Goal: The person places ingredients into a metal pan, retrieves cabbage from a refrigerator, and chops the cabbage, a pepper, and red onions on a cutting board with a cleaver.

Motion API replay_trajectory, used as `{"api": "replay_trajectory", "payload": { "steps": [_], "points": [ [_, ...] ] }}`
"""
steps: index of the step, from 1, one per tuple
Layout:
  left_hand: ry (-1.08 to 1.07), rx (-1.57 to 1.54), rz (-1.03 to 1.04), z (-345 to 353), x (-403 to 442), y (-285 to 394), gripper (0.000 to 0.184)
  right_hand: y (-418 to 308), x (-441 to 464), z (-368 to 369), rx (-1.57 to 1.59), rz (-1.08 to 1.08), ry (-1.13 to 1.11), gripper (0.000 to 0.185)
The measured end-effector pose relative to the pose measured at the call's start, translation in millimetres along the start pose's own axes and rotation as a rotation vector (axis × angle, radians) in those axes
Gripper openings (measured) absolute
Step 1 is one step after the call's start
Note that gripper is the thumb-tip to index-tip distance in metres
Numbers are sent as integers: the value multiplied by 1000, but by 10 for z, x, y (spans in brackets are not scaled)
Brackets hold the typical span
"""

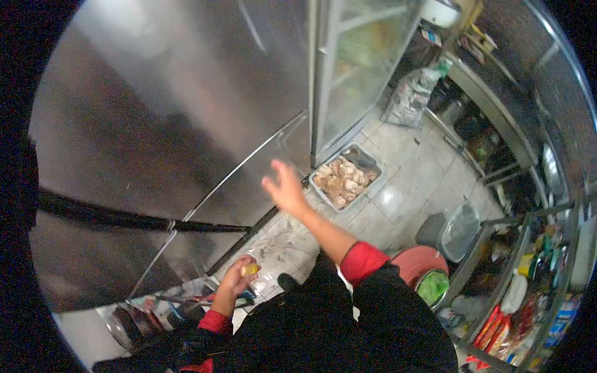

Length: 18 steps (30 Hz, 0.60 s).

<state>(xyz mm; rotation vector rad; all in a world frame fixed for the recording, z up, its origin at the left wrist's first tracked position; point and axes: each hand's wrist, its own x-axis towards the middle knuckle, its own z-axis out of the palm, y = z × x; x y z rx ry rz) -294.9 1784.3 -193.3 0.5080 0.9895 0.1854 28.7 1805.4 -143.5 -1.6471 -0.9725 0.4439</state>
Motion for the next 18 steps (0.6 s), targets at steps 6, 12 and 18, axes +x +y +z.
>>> {"api": "replay_trajectory", "payload": {
  "steps": [6, 12, 18],
  "points": [
    [71, 326, -196, 424, 464, 158, 36, -850, 2081, -1609, -19, -320, 724, 57],
    [35, 746, -166, 1397, 1069, 375, 41, -850, 2823, -1821, -196, -281, 665, 53],
    [-120, 930, -129, 2191, 1589, 704, 38, -962, 2810, -1832, -231, -193, 614, 45]
  ]
}}
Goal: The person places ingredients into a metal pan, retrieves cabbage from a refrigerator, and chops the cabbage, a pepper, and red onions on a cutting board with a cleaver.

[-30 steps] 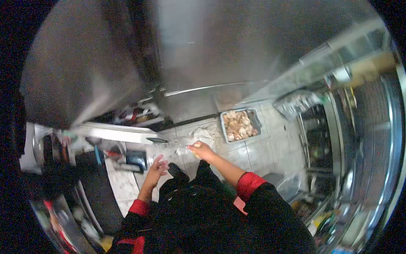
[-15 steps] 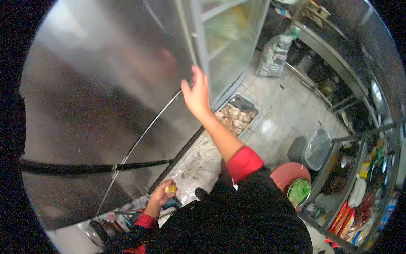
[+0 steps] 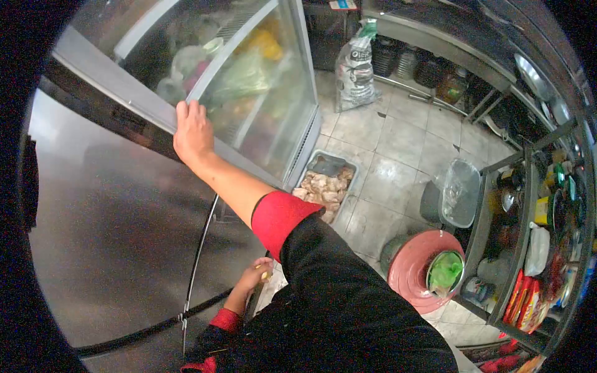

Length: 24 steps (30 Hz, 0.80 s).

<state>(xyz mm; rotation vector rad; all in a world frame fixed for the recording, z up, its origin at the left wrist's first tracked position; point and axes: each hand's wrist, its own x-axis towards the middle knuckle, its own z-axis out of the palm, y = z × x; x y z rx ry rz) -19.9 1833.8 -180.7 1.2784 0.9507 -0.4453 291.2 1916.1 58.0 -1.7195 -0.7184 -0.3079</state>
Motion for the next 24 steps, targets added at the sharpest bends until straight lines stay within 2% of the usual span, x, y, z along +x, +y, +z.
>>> {"api": "replay_trajectory", "payload": {
  "steps": [1, 4, 7, 9, 10, 12, 13, 15, 16, 17, 19, 20, 22, 23, 24],
  "points": [
    [-8, 91, 6, -10, 19, 110, 37, 12, -5, -14, -1, -5, 7, 45],
    [-56, 68, 113, -182, 84, 337, 32, 80, -57, -122, 25, -49, 28, 41],
    [-47, 66, 215, -464, 300, 449, 31, 273, -192, -700, -3, -182, 21, 47],
    [43, -76, 139, -659, 446, 362, 30, 548, -337, -1124, 170, -58, -46, 55],
    [44, -75, 203, -764, 595, 207, 29, 590, -403, -1473, 145, -40, -71, 54],
    [12, -176, 142, -819, 783, 69, 26, 958, -584, -2001, 158, 69, -5, 55],
    [-28, -273, 130, -878, 965, -88, 24, 1182, -717, -2300, 382, 189, 1, 58],
    [-64, -277, 110, -771, 1029, 72, 21, 1741, -1016, -2985, 505, 493, 40, 73],
    [-103, -286, 94, -671, 1068, 171, 19, 1788, -1039, -3139, 565, 445, 96, 76],
    [-98, -269, 75, -567, 1144, 335, 19, 2048, -1068, -3243, 453, 431, 108, 77],
    [-141, -373, -107, -404, 1429, 722, 20, 2574, -1138, -3427, 358, 584, 217, 64],
    [-234, -346, -108, -381, 1711, 860, 27, 2781, -1095, -3497, 360, 611, 229, 64],
    [-287, -365, -107, -143, 2138, 1461, 32, 3220, -847, -3642, 100, 563, 515, 54],
    [-263, -407, -79, 35, 2359, 1826, 33, 3411, -688, -3743, 73, 523, 605, 50],
    [-204, -320, -60, 137, 2661, 2156, 31, 3599, -534, -3866, 42, 484, 692, 46]
  ]
}}
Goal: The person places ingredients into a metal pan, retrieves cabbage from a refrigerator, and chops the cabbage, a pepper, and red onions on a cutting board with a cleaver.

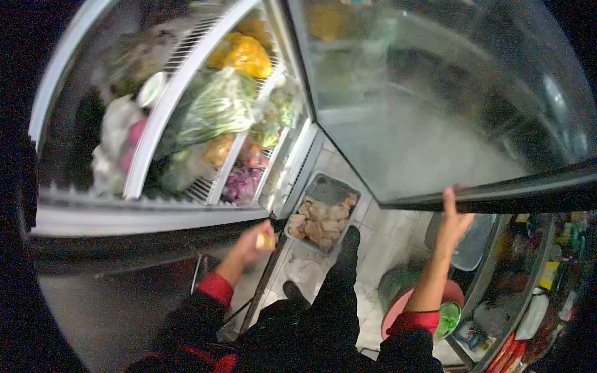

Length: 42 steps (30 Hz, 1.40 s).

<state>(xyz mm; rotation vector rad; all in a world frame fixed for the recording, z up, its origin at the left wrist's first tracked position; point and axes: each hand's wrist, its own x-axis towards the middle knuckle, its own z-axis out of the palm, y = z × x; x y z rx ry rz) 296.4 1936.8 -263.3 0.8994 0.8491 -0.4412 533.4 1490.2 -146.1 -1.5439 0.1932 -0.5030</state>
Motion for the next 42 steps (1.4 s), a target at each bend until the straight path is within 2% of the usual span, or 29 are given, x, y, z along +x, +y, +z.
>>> {"api": "replay_trajectory", "payload": {
  "steps": [2, 4, 5, 7, 8, 9, 10, 13, 15, 16, 18, 19, 24, 26, 28, 29, 31, 32, 33, 34, 35, 36, 37, 39, 40, 41, 42],
  "points": [
    [131, -34, 128, 440, 593, 662, 20, 168, 481, -45, -78, -14, 31, 33],
    [96, -86, 276, 705, 1312, 1305, 18, 178, 836, -43, -94, -43, -35, 29],
    [221, -49, 303, 1050, 1444, 1691, 18, 250, 1008, -61, -104, -57, -49, 29],
    [177, -121, 502, 1190, 2080, 2235, 17, 397, 1294, -219, -133, 1, -95, 35],
    [160, -238, 502, 1027, 2556, 2543, 14, 702, 1469, -499, -235, 33, -74, 46],
    [109, -261, 562, 943, 2858, 2801, 17, 693, 1556, -450, -105, 45, -74, 58],
    [158, -253, 549, 934, 3044, 3069, 24, 764, 1650, -497, -82, 42, -79, 60],
    [601, -270, 506, 1286, 3240, 3736, 40, 738, 1816, -536, -104, 54, -156, 67],
    [559, -322, 280, 939, 3581, 4020, 45, 747, 1893, -505, -147, 24, -116, 74],
    [563, -343, 278, 959, 3644, 4045, 45, 770, 1940, -612, -166, 79, -153, 78],
    [736, -366, 314, 1007, 3707, 4052, 51, 674, 2054, -588, -244, 138, -203, 86],
    [743, -393, 311, 998, 3745, 4029, 51, 554, 2048, -453, -302, 143, -215, 90],
    [523, -507, 407, 924, 3634, 3705, 49, 653, 2278, -379, -151, -13, -313, 95],
    [344, -467, 437, 973, 3335, 3416, 40, 518, 2196, -293, -280, 119, -284, 95],
    [208, -466, 398, 1255, 2857, 3083, 36, 482, 1958, -100, -355, 234, -311, 82],
    [249, -459, 395, 1419, 2706, 2841, 35, 619, 1829, -42, -376, 284, -304, 77],
    [129, -372, 185, 1435, 2512, 2159, 39, 1739, 1459, -736, -341, 630, -323, 70],
    [45, -346, 100, 1507, 2387, 1801, 40, 1753, 1106, -585, -332, 578, -480, 64],
    [-17, -166, 219, 1713, 2034, 1552, 45, 1676, 942, -306, -563, 550, -727, 58],
    [11, -57, 210, 1873, 1838, 1335, 56, 1755, 700, -61, -203, 879, -818, 54],
    [20, 163, 186, 1964, 1601, 1202, 70, 1372, 466, 454, -143, 873, -864, 52],
    [32, 268, 195, 2040, 1503, 1012, 73, 1203, 314, 783, -40, 832, -975, 51],
    [35, 260, 204, 2149, 1340, 907, 73, 993, 200, 1115, 1, 827, -1058, 52],
    [282, 667, 507, 2385, 945, 839, 64, 818, 167, 1529, 40, 815, -1159, 53],
    [244, 488, 476, 2510, 702, 946, 53, 842, 178, 1690, 92, 928, -1260, 55],
    [264, 479, 491, 2465, 616, 946, 53, 782, 169, 1827, 146, 1043, -1363, 58],
    [260, 434, 470, 2391, 539, 953, 48, 688, 163, 1874, 152, 1036, -1385, 58]
  ]
}}
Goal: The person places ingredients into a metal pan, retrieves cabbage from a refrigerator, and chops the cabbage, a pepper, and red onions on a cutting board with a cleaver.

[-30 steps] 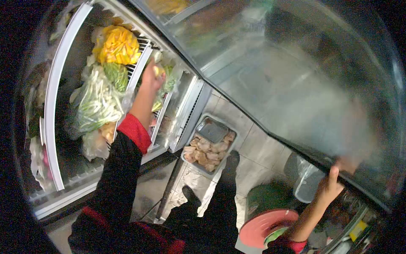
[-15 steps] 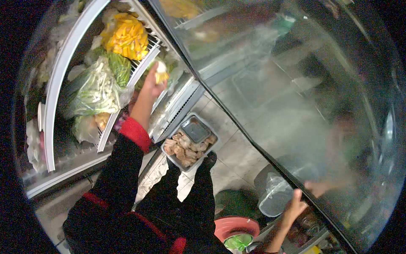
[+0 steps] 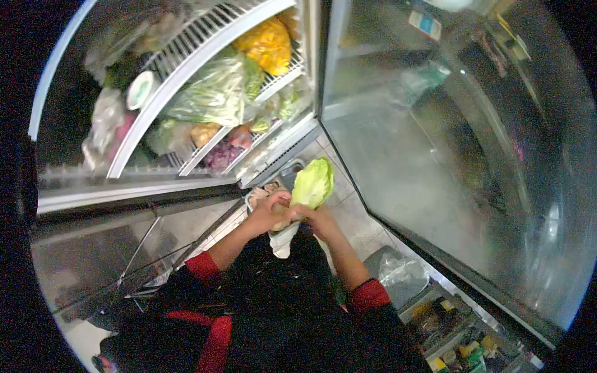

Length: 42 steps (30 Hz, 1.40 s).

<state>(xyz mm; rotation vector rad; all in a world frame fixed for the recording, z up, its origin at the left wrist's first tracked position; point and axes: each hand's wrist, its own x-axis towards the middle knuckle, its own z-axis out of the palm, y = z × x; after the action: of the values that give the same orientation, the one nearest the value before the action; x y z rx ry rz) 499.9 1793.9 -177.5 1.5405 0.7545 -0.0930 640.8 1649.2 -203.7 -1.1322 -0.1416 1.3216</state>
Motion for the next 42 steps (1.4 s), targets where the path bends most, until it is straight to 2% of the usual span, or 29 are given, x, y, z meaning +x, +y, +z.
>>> {"api": "replay_trajectory", "payload": {
  "steps": [2, 3, 5, 7, 9, 10, 11, 13, 16, 19, 21, 23, 24, 26, 27, 29, 31, 33, 34, 36, 38, 39, 40, 42],
  "points": [
    [-56, -21, -121, -242, -107, 176, 34, -246, -106, 161, 219, 87, -128, 54],
    [-43, -24, -111, -310, -182, 223, 34, -291, -116, 185, 208, 84, -140, 54],
    [-5, -169, 56, -409, -311, 297, 37, -383, -122, 257, 181, 133, -329, 56],
    [18, -164, 53, -471, -406, 298, 42, -405, -144, 397, 137, 182, -297, 59],
    [31, -89, 121, -483, -582, 414, 49, -367, -156, 529, 107, 113, -375, 65],
    [77, -74, 131, -483, -637, 418, 49, -422, -213, 641, 108, 153, -394, 75],
    [85, -78, 134, -501, -700, 418, 49, -405, -229, 690, 101, 155, -400, 75],
    [111, 110, 249, -554, -815, 431, 46, -368, -253, 761, 75, 150, -405, 73],
    [86, 63, 236, -616, -942, 322, 43, -254, -292, 838, 128, 45, -425, 70],
    [64, -71, 135, -697, -1068, 238, 42, -241, -341, 898, 190, 140, -442, 75],
    [69, -162, 164, -680, -1172, 242, 49, -252, -410, 998, 161, 128, -433, 77],
    [124, -149, 248, -681, -1313, 329, 60, -405, -601, 1271, 181, 141, -536, 77],
    [101, -34, 257, -705, -1402, 416, 67, -359, -606, 1303, 179, 138, -538, 77],
    [95, -8, 257, -730, -1419, 314, 66, -248, -637, 1343, -28, 89, -499, 76],
    [88, 18, 258, -747, -1396, 252, 64, -208, -661, 1364, -32, 85, -498, 76],
    [73, 11, 242, -791, -1320, 84, 63, -167, -699, 1435, -187, 13, -309, 73],
    [48, 3, 215, -791, -1323, -11, 61, -144, -689, 1421, -161, 2, -315, 73],
    [49, -189, 213, -782, -1364, -5, 52, -47, -678, 1376, -132, -14, -314, 74],
    [36, -187, 217, -766, -1341, -50, 52, 12, -676, 1358, -29, -33, -323, 74],
    [36, -569, 132, -708, -1276, -155, 43, 127, -692, 1309, 74, -63, -318, 74],
    [16, -520, 136, -681, -1273, -169, 40, 206, -742, 1365, 192, -157, -151, 72],
    [14, -471, 139, -670, -1278, -179, 37, 239, -774, 1384, 194, -168, -136, 72],
    [-5, -466, 141, -657, -1276, -213, 37, 266, -798, 1403, 180, -182, -32, 67],
    [-8, -281, 160, -614, -1293, -291, 35, 287, -847, 1396, 172, -209, 90, 62]
  ]
}}
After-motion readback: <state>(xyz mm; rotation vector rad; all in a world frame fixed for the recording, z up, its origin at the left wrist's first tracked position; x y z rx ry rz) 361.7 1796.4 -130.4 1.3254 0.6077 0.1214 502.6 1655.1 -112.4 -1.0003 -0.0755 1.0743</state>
